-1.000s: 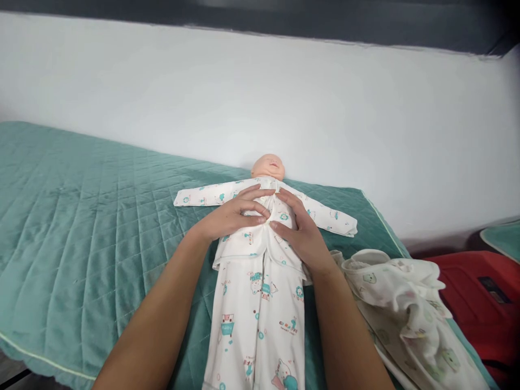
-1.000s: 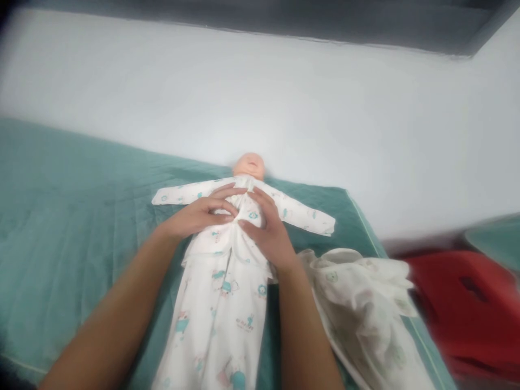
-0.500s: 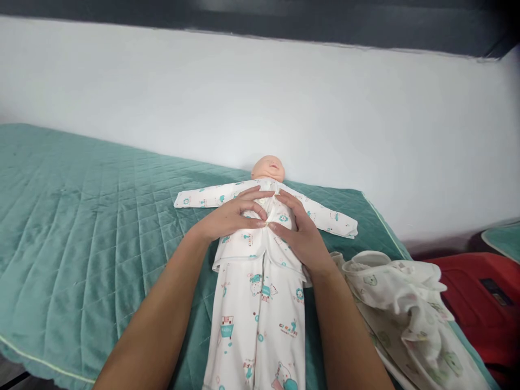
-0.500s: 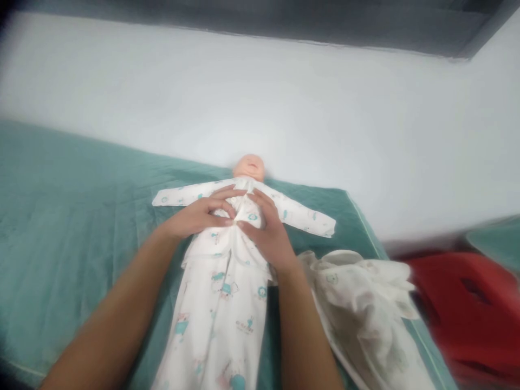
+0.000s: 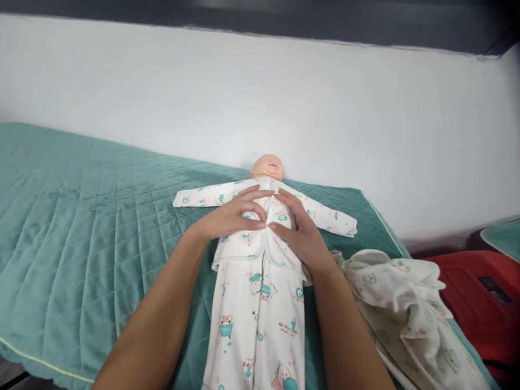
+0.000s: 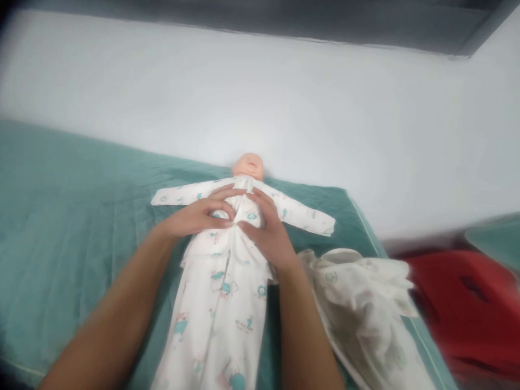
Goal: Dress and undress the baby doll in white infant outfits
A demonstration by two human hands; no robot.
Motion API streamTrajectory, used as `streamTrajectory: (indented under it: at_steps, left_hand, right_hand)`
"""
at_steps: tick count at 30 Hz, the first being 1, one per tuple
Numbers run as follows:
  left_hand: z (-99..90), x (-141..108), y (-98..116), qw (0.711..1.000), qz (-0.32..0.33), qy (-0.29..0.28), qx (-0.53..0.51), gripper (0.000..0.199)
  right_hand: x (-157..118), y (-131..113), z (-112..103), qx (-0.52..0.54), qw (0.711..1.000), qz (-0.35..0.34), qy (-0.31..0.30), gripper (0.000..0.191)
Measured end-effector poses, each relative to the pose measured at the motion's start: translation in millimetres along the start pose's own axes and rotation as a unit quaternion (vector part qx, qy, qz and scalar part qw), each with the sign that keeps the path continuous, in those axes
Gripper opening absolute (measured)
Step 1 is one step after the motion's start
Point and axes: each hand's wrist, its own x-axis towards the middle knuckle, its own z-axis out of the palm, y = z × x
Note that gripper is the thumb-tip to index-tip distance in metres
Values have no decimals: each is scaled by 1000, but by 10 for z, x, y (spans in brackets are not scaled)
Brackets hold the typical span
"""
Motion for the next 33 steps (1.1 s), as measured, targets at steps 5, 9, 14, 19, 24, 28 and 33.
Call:
streamTrajectory:
  at_steps: [5,9,14,19,24,28,33]
  left_hand:
    - [-9,-15,24,1000,-2,-16,5,17]
    - [-13,-16,16,1000,0,-9,7,17]
    - [-10,-4,-15,1000,-2,-6,2,18]
    - [5,-9,-25,1000,-4,6,-12,19]
    - [18,-17,-25,1000,-11,10,-17,20]
    - [22,-21,-23,1000,-17,14,-21,21]
    - [16,-29,-56,999,-17,3,-32,21]
  right_hand:
    - [-2,-10,-5,2,1000,3,-2,52]
    - [-2,-10,-7,-4,1000,3,-6,51]
    - [0,-12,-14,-5,1000,2,-10,52]
    - [-2,-19,-21,-2,1000,4,-11,52]
    - [2,-26,-5,-12,1000,0,-6,52]
    - [8,-38,12,-27,1000,-3,-3,53]
    - [6,-41,12,-28,1000,-5,-3,54]
